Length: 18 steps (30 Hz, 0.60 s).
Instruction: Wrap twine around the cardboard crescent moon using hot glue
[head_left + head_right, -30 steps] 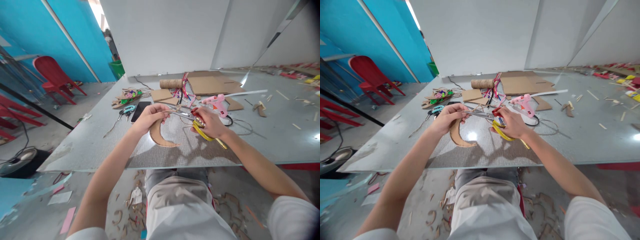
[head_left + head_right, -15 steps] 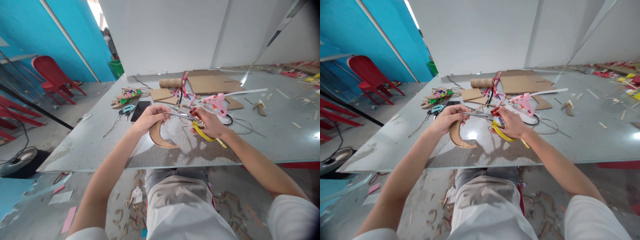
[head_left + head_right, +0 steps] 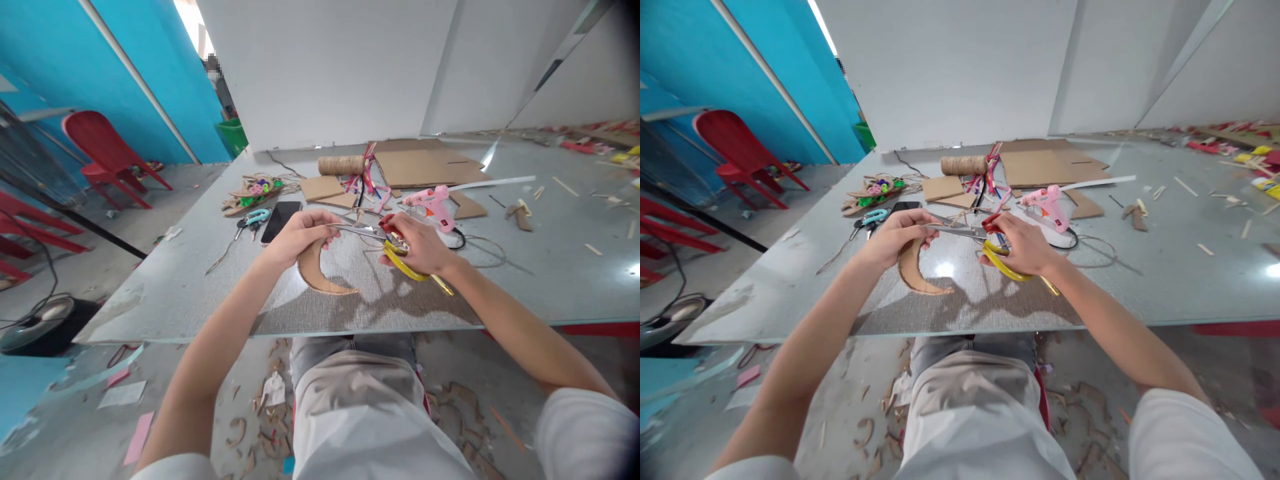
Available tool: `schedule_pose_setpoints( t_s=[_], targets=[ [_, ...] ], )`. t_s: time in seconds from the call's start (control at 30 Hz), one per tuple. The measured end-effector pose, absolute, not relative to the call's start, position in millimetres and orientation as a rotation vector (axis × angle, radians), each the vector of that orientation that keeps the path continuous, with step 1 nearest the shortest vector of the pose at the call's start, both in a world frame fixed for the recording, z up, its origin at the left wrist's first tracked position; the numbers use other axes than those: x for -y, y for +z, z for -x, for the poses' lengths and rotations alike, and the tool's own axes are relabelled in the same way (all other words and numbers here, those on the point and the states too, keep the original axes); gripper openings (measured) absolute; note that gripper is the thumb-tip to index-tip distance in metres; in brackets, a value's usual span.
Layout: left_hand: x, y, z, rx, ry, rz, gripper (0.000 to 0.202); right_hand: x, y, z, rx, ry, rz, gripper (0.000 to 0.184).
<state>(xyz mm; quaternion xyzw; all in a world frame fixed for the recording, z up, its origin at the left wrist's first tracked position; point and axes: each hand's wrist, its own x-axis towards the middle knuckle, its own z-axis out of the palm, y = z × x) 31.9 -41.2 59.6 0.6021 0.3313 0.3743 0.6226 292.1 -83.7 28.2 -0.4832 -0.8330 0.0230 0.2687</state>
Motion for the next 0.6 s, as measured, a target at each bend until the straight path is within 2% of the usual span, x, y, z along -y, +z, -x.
schedule_pose_setpoints(
  t_s=[0.6],
  targets=[
    [41.6,61.1,-32.3,-0.782,0.870,-1.382,0.017,83.9,29.7,-291.0,2.242,-0.031,1.333,0.049]
  ],
)
